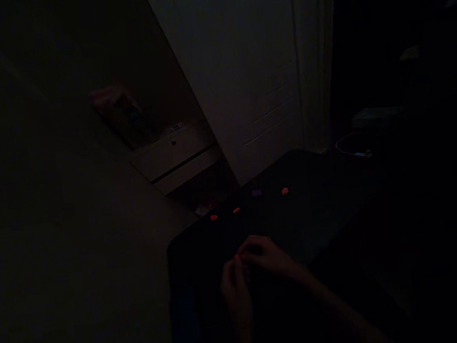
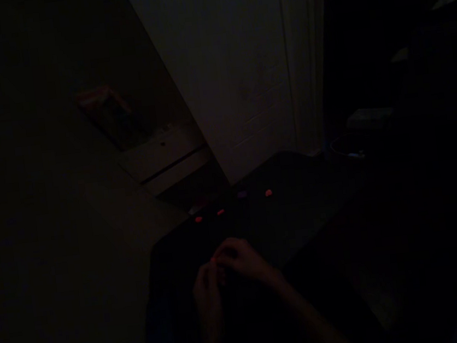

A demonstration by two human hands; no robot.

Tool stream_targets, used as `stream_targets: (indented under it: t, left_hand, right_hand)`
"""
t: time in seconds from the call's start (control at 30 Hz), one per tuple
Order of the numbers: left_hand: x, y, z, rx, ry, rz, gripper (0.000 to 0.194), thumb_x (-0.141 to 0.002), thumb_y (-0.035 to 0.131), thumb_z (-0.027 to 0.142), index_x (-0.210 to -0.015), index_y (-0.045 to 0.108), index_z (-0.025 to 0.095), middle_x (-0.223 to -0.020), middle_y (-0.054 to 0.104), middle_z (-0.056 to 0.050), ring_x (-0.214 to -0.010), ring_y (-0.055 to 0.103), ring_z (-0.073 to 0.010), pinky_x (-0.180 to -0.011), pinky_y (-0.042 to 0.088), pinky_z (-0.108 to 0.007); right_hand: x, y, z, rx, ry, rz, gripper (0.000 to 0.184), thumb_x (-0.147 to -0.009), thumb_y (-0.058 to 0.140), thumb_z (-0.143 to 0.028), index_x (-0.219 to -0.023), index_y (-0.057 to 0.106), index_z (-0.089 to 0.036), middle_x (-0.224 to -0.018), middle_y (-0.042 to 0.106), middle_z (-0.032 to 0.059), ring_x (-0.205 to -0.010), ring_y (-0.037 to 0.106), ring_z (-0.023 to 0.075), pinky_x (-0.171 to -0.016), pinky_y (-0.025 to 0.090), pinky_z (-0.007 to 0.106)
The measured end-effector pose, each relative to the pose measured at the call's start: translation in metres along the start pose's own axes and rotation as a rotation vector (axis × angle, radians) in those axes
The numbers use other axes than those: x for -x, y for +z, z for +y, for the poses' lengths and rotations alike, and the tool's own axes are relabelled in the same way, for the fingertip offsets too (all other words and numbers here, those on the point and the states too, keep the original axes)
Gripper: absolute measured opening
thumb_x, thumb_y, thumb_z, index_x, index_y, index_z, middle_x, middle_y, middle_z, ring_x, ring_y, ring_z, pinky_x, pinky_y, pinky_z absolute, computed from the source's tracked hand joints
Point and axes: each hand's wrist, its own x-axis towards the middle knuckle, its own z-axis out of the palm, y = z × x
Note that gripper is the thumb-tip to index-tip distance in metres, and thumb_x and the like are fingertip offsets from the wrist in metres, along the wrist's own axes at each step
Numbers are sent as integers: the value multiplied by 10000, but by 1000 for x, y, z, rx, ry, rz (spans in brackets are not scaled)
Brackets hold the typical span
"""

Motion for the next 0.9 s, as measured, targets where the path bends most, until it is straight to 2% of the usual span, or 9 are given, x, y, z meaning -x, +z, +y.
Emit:
stream_targets:
  t: [0.6,0.9]
  left_hand:
    - [0,0,2,-8,-6,2,667,-737,593,816,-784,689,157,-664,655,-59,-603,599,-183,-580,499,-297]
    - [1,0,6,15,4,8,643,-726,622,801,-751,691,162,-655,651,-52,-594,595,-174,-576,491,-288]
  right_hand:
    - [-1,0,2,12,21,-11,104,-876,717,-273,-919,759,-189,-932,742,47,-908,686,206,-824,510,311]
    - [-1,-1,2,2,9,-18,139,-887,713,-322,-906,765,-195,-930,743,46,-896,687,203,-821,517,313]
